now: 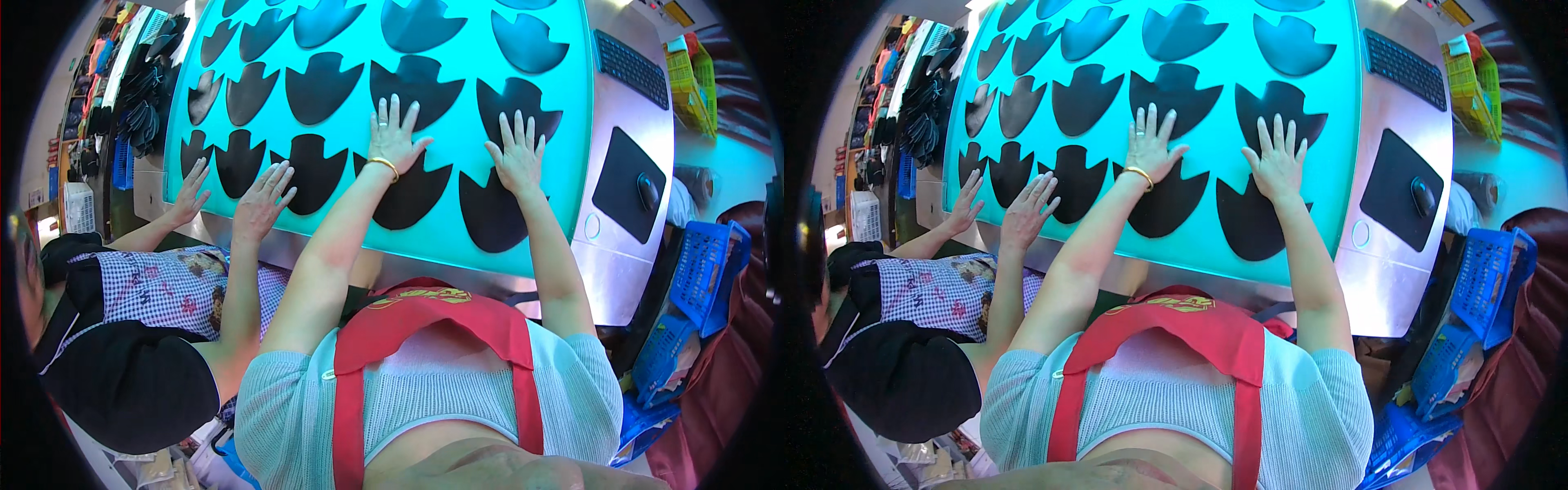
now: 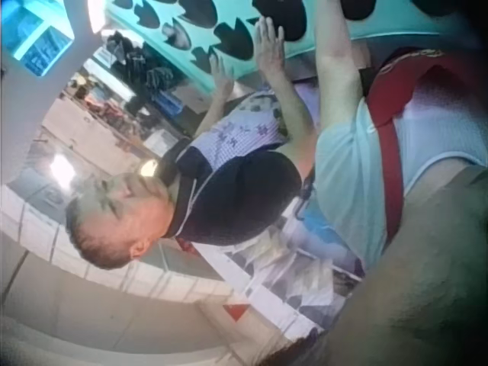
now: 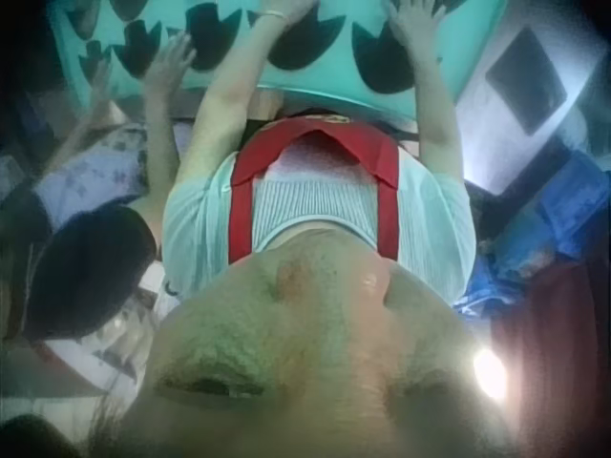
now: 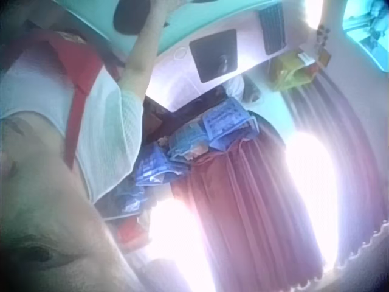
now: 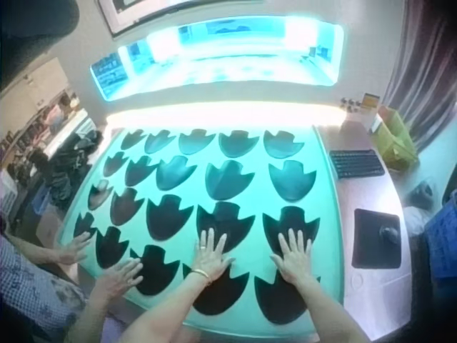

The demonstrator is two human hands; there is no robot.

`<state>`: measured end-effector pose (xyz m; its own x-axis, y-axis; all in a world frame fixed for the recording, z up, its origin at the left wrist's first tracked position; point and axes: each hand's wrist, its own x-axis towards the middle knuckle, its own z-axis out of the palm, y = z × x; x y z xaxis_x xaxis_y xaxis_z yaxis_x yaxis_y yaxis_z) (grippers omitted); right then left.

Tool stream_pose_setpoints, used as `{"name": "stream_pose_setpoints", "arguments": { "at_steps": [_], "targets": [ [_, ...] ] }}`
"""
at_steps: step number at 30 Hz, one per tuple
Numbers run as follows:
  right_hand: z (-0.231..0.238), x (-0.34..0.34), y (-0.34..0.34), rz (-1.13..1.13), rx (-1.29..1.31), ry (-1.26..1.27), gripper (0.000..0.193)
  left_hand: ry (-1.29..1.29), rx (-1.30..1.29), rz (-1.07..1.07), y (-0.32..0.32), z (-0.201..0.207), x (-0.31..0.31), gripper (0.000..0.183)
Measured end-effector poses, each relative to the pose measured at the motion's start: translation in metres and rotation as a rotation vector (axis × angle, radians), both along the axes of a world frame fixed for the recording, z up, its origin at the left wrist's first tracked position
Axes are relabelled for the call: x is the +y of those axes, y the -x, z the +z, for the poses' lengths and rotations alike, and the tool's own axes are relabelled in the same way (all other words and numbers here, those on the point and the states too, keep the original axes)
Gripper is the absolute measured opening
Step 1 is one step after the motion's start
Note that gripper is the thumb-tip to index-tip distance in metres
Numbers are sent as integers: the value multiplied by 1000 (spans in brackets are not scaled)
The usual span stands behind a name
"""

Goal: The person places black shoe upper components onto a green glowing work surface and arranges them into rows with the help of another person.

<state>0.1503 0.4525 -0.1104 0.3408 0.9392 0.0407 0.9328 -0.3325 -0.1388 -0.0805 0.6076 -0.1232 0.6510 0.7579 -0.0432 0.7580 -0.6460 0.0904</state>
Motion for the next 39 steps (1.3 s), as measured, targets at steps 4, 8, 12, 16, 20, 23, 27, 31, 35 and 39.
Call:
{"name": "stream_pose_setpoints", "arguments": {
  "at_steps": [4, 8, 12, 16, 20, 23, 27, 31, 35, 39],
  "targets": [
    [3, -1, 5, -4, -16, 134, 73, 76, 102, 57, 11, 12, -14, 87],
    [12, -4, 12, -29, -3, 133, 74, 98, 96, 30, 16, 24, -11, 89],
    [35, -5, 26, -13, 70, 0, 73, -122, -169, -38, 57, 35, 37, 75],
    [62, -14, 51, 35, 117, -68, 71, -141, 38, 416, 117, 25, 96, 75],
    [77, -36, 64, 24, 162, -62, 70, 163, 200, 505, 125, 43, 95, 80],
    [81, -49, 64, 5, 188, -75, 70, 108, 159, 465, 130, 38, 96, 82],
    [67, -80, 23, 77, 157, -178, 64, -208, -203, 216, 116, 32, 37, 79],
    [51, -131, 18, 288, 187, 76, 64, 45, -131, -249, 76, 44, -94, 78],
    [29, -204, 3, 459, 98, 180, 64, 50, 96, -220, 43, 23, -172, 72],
    [29, -241, -10, 484, 133, 126, 65, -2, 92, -224, 35, 26, -209, 70]
  ]
}}
